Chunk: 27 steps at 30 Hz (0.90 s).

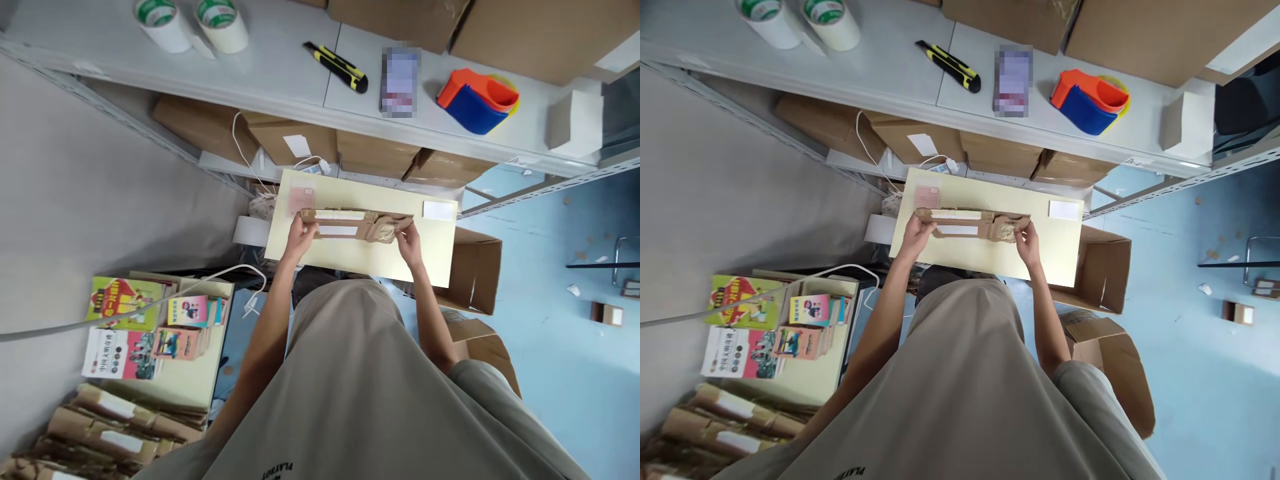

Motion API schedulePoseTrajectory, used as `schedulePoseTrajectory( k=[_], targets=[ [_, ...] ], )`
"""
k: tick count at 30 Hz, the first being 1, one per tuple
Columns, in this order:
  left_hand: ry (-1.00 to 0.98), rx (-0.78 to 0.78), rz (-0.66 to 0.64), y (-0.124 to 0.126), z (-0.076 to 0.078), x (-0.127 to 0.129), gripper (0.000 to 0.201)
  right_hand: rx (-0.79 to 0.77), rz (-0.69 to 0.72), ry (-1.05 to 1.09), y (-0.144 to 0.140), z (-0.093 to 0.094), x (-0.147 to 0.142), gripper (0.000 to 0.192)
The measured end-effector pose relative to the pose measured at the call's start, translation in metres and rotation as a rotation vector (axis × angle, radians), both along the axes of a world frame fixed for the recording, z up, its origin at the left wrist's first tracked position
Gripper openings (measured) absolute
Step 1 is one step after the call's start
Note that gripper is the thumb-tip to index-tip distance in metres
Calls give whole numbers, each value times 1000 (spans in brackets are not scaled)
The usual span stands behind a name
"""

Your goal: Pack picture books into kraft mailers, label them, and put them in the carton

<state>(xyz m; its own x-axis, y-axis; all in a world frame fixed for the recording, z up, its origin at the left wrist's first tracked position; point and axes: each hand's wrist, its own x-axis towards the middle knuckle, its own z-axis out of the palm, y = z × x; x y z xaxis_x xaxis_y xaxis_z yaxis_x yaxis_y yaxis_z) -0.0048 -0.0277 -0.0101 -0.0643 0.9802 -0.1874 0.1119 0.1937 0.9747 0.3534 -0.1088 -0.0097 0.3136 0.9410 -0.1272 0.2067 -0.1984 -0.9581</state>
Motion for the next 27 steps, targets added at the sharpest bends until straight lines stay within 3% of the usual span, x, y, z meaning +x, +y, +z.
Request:
schedulePoseTrajectory(
  k=[5, 13, 20, 27],
  targets=[
    [-55, -20, -75, 2, -6, 13, 55, -67, -83, 14, -10, -1, 6, 51],
    [-128, -108, -298, 1, -3, 27, 60, -105, -21, 119, -1, 8, 4, 61],
    [-150, -182, -111, -3, -5, 40, 55, -143, -19, 95, -14, 13, -9, 73],
    [-91, -191, -226, 0, -4, 33, 81, -160, 2, 193, -18, 27, -5, 87]
  ],
)
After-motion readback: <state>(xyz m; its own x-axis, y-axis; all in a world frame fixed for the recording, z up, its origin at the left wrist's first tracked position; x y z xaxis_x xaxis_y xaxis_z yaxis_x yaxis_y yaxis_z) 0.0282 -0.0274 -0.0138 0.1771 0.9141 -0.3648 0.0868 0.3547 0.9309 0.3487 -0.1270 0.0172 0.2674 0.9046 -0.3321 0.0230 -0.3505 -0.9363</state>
